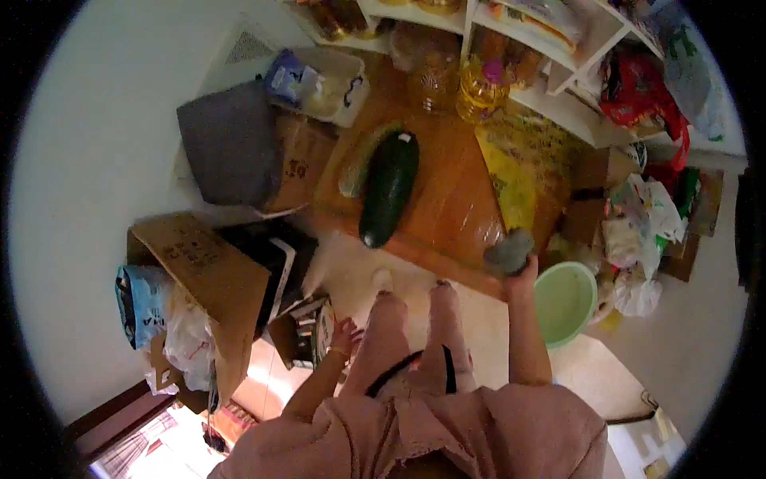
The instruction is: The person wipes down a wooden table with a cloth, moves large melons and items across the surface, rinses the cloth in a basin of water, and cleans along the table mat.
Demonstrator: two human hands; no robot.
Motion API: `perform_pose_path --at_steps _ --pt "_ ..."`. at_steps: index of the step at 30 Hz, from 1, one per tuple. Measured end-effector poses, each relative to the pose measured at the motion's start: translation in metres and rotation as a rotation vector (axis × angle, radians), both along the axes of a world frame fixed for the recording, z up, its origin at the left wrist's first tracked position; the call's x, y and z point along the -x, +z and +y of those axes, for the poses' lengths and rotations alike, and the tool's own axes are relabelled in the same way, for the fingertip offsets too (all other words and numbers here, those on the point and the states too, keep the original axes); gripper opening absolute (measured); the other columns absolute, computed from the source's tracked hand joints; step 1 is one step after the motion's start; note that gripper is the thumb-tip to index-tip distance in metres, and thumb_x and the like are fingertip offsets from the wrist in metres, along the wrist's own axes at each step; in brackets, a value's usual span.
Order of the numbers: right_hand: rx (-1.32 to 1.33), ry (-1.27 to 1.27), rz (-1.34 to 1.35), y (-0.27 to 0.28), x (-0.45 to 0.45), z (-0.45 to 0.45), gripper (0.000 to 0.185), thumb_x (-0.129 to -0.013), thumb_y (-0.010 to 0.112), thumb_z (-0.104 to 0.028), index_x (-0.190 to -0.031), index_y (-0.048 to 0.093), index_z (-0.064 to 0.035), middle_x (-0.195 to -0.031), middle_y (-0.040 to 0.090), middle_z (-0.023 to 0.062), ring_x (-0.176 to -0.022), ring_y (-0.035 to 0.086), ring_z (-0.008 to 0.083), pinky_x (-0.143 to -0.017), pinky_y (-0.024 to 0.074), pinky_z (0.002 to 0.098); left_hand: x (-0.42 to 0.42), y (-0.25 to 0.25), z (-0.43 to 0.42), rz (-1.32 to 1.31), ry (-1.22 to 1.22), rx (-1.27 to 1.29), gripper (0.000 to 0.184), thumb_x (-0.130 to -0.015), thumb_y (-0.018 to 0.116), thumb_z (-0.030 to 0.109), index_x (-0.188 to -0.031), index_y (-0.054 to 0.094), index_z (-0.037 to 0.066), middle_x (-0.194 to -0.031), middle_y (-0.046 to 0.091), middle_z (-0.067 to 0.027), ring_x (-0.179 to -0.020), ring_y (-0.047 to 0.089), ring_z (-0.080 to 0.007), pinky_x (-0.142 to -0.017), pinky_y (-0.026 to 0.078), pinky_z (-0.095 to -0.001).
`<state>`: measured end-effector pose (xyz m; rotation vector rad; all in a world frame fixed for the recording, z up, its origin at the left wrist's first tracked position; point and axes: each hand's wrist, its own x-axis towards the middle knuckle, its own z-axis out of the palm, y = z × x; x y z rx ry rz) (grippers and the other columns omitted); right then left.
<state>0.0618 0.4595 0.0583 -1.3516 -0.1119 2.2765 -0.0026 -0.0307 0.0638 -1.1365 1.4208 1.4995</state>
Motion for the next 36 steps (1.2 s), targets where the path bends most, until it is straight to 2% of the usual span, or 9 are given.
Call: perform_pose_path --at_steps 6,7,8,15,20,23,26,29,36 --pt "-0.020 -0.079 -0.064 0.059 0.027 -0.061 0.051 -0.083 0.051 -0.040 -0.121 0.047 -0.0060 -0.121 0.050 0.0091 -0.111 0.046 0.0281 -0.095 0.0377 0.0443 0.047 -0.025 -0.004 -0.033 -0.202 -0.201 0.048 -0.082 0.064 0.031 -0.122 0.042 0.015 -0.105 0.048 -0.0053 -0.094 0.057 -0.0265 -0.075 0.049 -0.0376" --pt "-0.137 -0.097 0.013 0.018 0.014 -0.077 0.048 -0.085 0.050 -0.036 -0.121 0.047 -0.0049 -0.121 0.050 0.0106 -0.111 0.046 0.0289 -0.096 0.0376 0.0430 0.060 -0.017 0.002 -0.021 -0.279 -0.191 0.050 -0.082 0.064 0.032 -0.124 0.040 0.016 -0.109 0.047 -0.0045 -0.097 0.056 -0.0259 -0.076 0.048 -0.0389" --pt "-0.059 -0.096 -0.034 0.092 0.037 -0.099 0.041 -0.085 0.048 -0.026 -0.119 0.046 -0.0039 -0.122 0.049 0.0098 -0.113 0.046 0.0267 -0.100 0.0356 0.0428 0.071 -0.003 0.010 0.004 -0.342 -0.171 0.052 -0.082 0.064 0.033 -0.125 0.039 0.017 -0.113 0.045 -0.0037 -0.100 0.055 -0.0254 -0.077 0.048 -0.0402" --pt "-0.040 0.025 0.256 0.121 0.047 -0.243 0.043 -0.083 0.049 -0.021 -0.122 0.043 -0.0032 -0.119 0.048 0.0099 -0.110 0.047 0.0252 -0.096 0.0387 0.0430 0.103 0.145 0.099 0.046 -0.690 -0.497 0.055 -0.087 0.055 0.037 -0.133 0.030 0.020 -0.125 0.040 -0.0025 -0.108 0.050 -0.0256 -0.079 0.046 -0.0440" --pt "-0.259 0.590 -0.085 0.149 0.037 -0.314 0.050 -0.084 0.052 -0.025 -0.130 0.041 -0.0094 -0.122 0.045 0.0083 -0.107 0.048 0.0210 -0.091 0.0404 0.0309 0.100 0.130 0.093 -0.109 -0.598 -0.825 0.045 -0.090 0.050 0.034 -0.128 0.040 0.012 -0.124 0.047 -0.0054 -0.109 0.050 -0.0241 -0.089 0.044 -0.0420" --pt "-0.704 1.044 -0.137 0.133 0.019 -0.314 0.051 -0.084 0.053 -0.028 -0.131 0.042 -0.0110 -0.120 0.046 0.0089 -0.104 0.048 0.0200 -0.085 0.0420 0.0299 0.090 0.129 0.083 -0.182 -0.540 -0.733 0.043 -0.089 0.051 0.032 -0.125 0.045 0.009 -0.118 0.053 -0.0072 -0.106 0.052 -0.0242 -0.091 0.043 -0.0399" --pt "-1.000 1.122 -0.215 0.136 -0.007 -0.306 0.048 -0.085 0.053 -0.028 -0.129 0.044 -0.0113 -0.114 0.049 0.0087 -0.098 0.050 0.0171 -0.080 0.0430 0.0296 0.080 0.146 0.083 -0.184 -0.564 -0.507 0.040 -0.089 0.050 0.031 -0.122 0.048 0.009 -0.117 0.055 -0.0086 -0.104 0.054 -0.0257 -0.091 0.043 -0.0403" --pt "-0.523 0.926 -0.142 0.175 -0.045 -0.282 0.048 -0.085 0.052 -0.029 -0.129 0.045 -0.0109 -0.106 0.055 0.0067 -0.090 0.053 0.0150 -0.074 0.0440 0.0272 0.075 0.132 0.082 -0.261 -0.446 -0.521 0.040 -0.088 0.050 0.032 -0.121 0.050 0.009 -0.117 0.056 -0.0092 -0.105 0.054 -0.0274 -0.092 0.042 -0.0406" --pt "-0.461 0.680 -0.408 0.094 -0.218 -0.259 0.039 -0.085 0.051 -0.028 -0.119 0.052 -0.0103 -0.093 0.060 0.0022 -0.077 0.057 0.0119 -0.061 0.0455 0.0242 0.042 0.133 0.129 -0.061 -0.448 -0.520 0.043 -0.084 0.052 0.042 -0.111 0.056 0.009 -0.108 0.060 -0.0064 -0.098 0.057 -0.0246 -0.082 0.048 -0.0404"
